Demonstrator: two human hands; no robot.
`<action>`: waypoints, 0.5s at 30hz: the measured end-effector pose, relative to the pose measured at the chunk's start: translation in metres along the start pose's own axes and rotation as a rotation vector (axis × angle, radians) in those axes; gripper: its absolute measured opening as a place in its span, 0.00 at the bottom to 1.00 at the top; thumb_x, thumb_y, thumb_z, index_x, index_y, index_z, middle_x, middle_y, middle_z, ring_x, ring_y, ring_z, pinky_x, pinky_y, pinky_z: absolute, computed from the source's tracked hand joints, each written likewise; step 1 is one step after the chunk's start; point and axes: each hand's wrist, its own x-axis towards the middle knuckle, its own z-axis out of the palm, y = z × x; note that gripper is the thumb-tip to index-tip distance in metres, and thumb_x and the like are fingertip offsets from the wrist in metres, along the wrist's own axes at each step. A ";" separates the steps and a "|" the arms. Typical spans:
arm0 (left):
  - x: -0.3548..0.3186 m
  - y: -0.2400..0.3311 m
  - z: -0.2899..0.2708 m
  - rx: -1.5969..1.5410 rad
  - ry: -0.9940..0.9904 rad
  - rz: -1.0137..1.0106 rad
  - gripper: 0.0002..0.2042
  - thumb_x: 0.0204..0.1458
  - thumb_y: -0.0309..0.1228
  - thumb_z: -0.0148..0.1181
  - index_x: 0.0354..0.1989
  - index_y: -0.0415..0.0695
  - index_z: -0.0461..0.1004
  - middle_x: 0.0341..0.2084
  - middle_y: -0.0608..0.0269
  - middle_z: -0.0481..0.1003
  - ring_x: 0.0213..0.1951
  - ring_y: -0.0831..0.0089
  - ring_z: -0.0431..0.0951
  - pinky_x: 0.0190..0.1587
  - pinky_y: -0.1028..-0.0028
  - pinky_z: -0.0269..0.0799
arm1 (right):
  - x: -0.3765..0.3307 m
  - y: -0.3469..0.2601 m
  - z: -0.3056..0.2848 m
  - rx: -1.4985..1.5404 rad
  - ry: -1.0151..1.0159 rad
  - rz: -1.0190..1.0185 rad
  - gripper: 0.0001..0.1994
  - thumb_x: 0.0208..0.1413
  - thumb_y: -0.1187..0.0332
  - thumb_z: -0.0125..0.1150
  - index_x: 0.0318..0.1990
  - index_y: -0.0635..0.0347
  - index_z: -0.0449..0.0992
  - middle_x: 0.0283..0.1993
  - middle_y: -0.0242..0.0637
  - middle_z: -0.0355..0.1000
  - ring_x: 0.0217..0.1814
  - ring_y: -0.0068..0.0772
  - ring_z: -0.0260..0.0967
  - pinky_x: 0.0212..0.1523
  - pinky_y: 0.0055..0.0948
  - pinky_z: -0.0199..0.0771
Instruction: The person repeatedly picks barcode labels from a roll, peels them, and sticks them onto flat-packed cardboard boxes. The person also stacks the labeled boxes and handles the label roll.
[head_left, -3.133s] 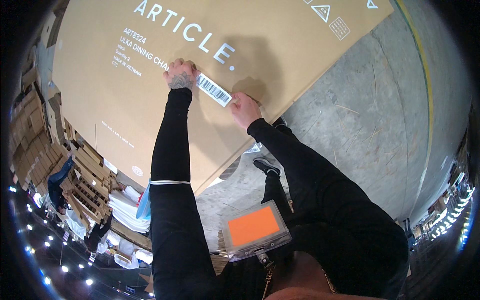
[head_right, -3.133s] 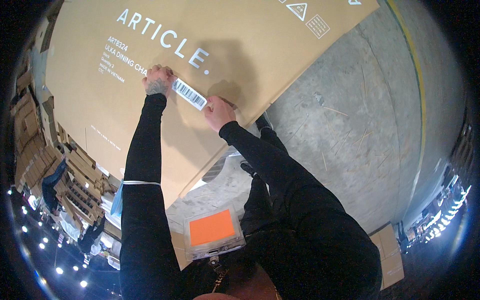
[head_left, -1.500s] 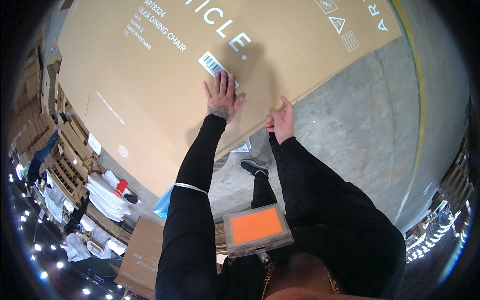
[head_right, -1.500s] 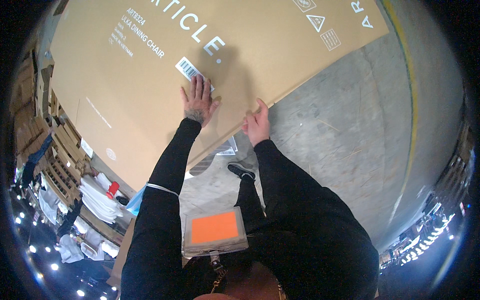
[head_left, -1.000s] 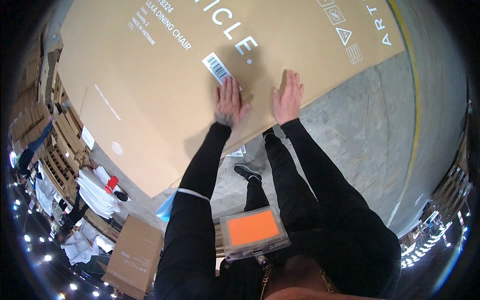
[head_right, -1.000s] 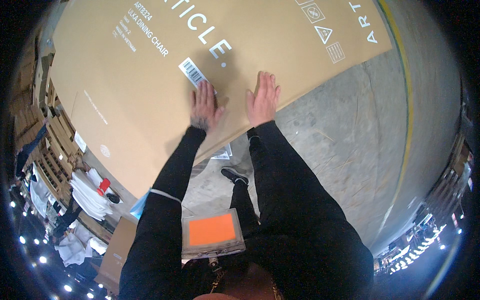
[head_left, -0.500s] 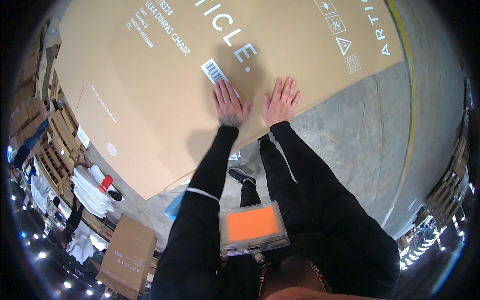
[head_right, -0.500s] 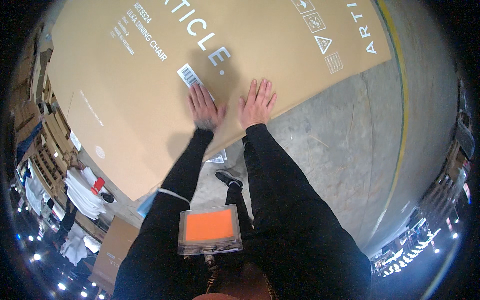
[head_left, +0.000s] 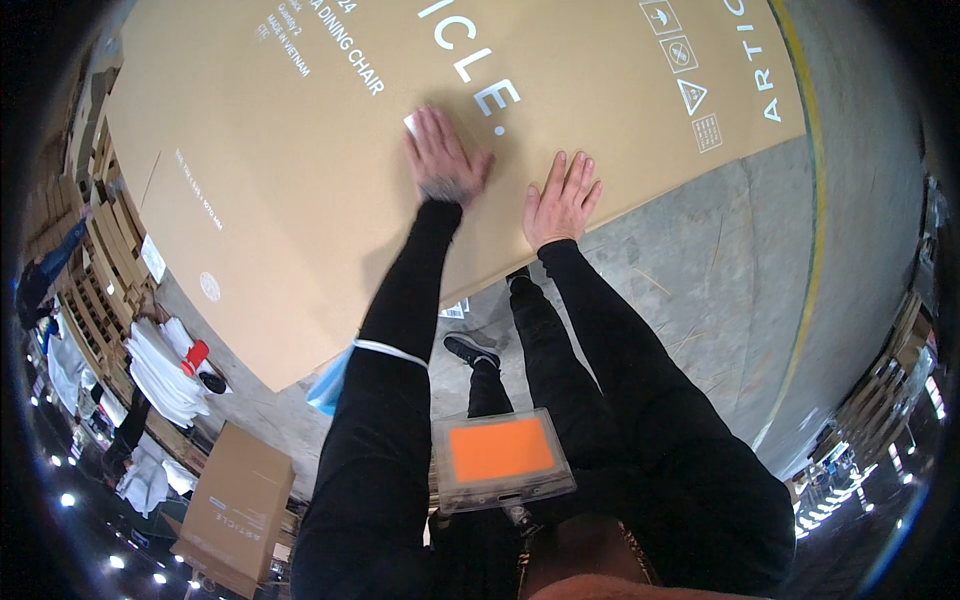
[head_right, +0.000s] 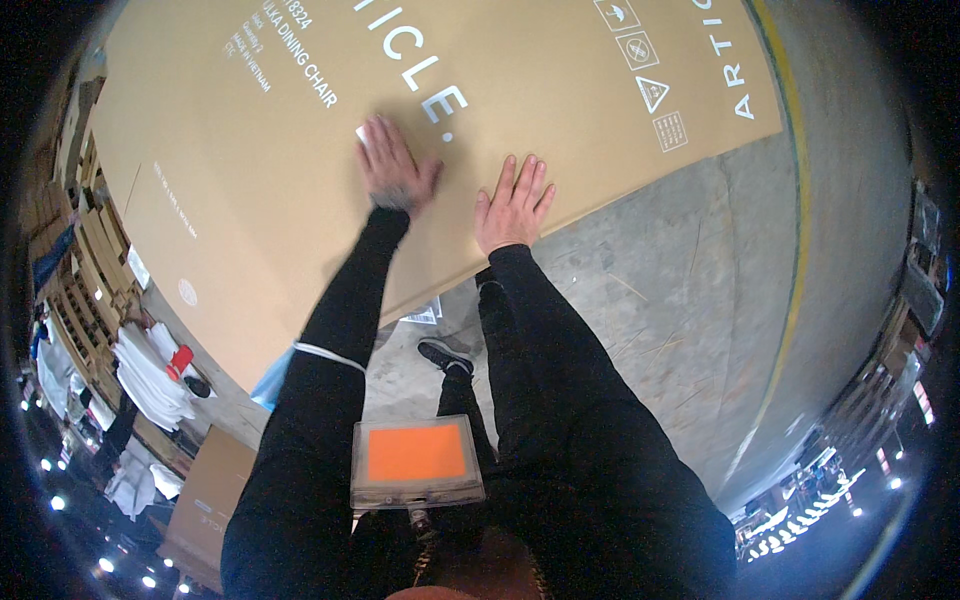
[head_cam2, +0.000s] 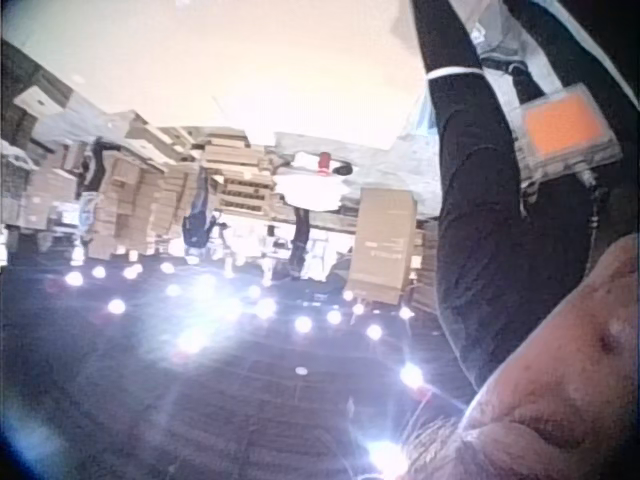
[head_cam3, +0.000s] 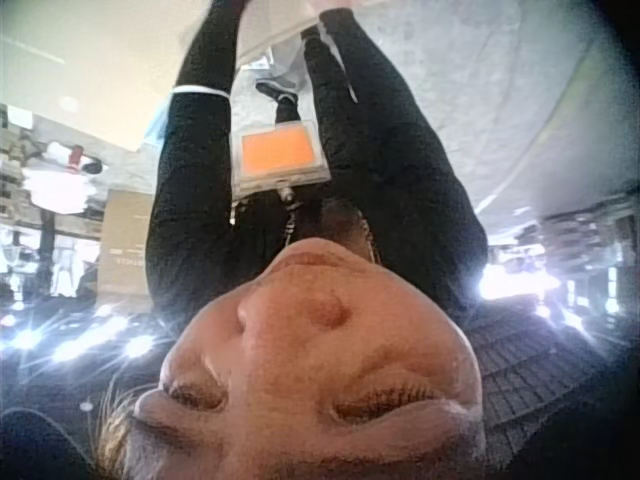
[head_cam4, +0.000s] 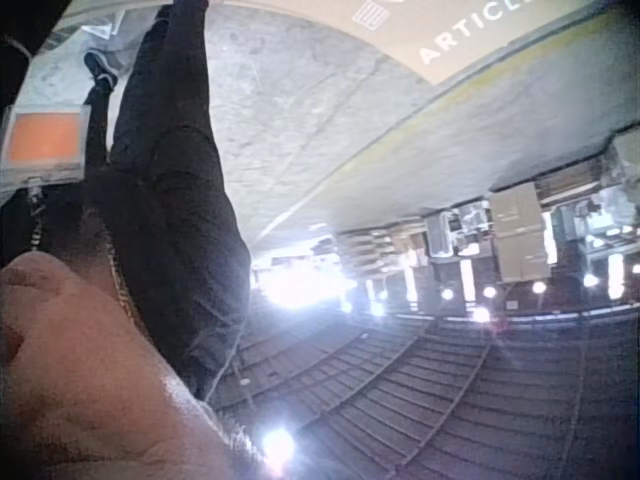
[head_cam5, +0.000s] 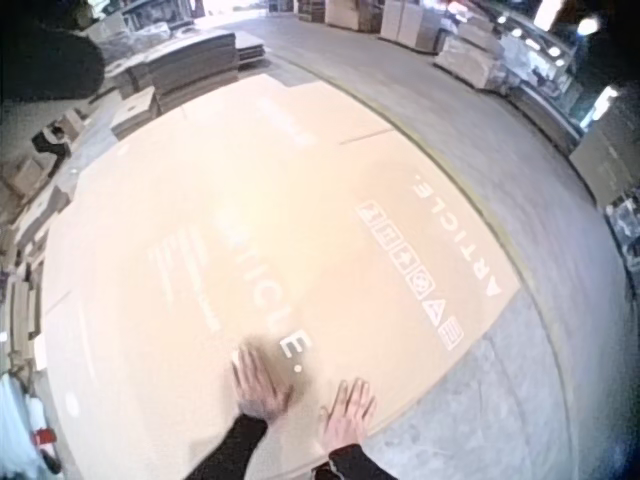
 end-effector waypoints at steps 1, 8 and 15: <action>-0.025 0.008 -0.001 -0.014 -0.039 0.026 0.47 0.50 0.56 0.53 0.69 0.29 0.50 0.69 0.37 0.50 0.71 0.44 0.47 0.70 0.46 0.41 | 0.000 -0.004 0.000 0.005 -0.003 -0.005 0.40 0.56 0.52 0.54 0.72 0.60 0.48 0.77 0.55 0.37 0.80 0.55 0.28 0.73 0.62 0.27; -0.255 0.058 -0.067 -0.533 -0.496 0.374 0.34 0.50 0.40 0.64 0.65 0.40 0.61 0.61 0.41 0.64 0.61 0.50 0.68 0.61 0.56 0.66 | -0.004 -0.007 0.003 -0.049 0.094 -0.054 0.39 0.57 0.52 0.50 0.73 0.61 0.48 0.76 0.56 0.38 0.80 0.56 0.29 0.73 0.63 0.30; -0.434 -0.021 -0.124 -0.464 -1.004 -0.171 0.15 0.55 0.44 0.53 0.33 0.45 0.77 0.22 0.52 0.76 0.29 0.52 0.78 0.31 0.54 0.74 | -0.011 -0.012 0.005 -0.120 0.139 -0.070 0.37 0.60 0.52 0.46 0.73 0.60 0.48 0.76 0.56 0.38 0.80 0.56 0.30 0.72 0.62 0.33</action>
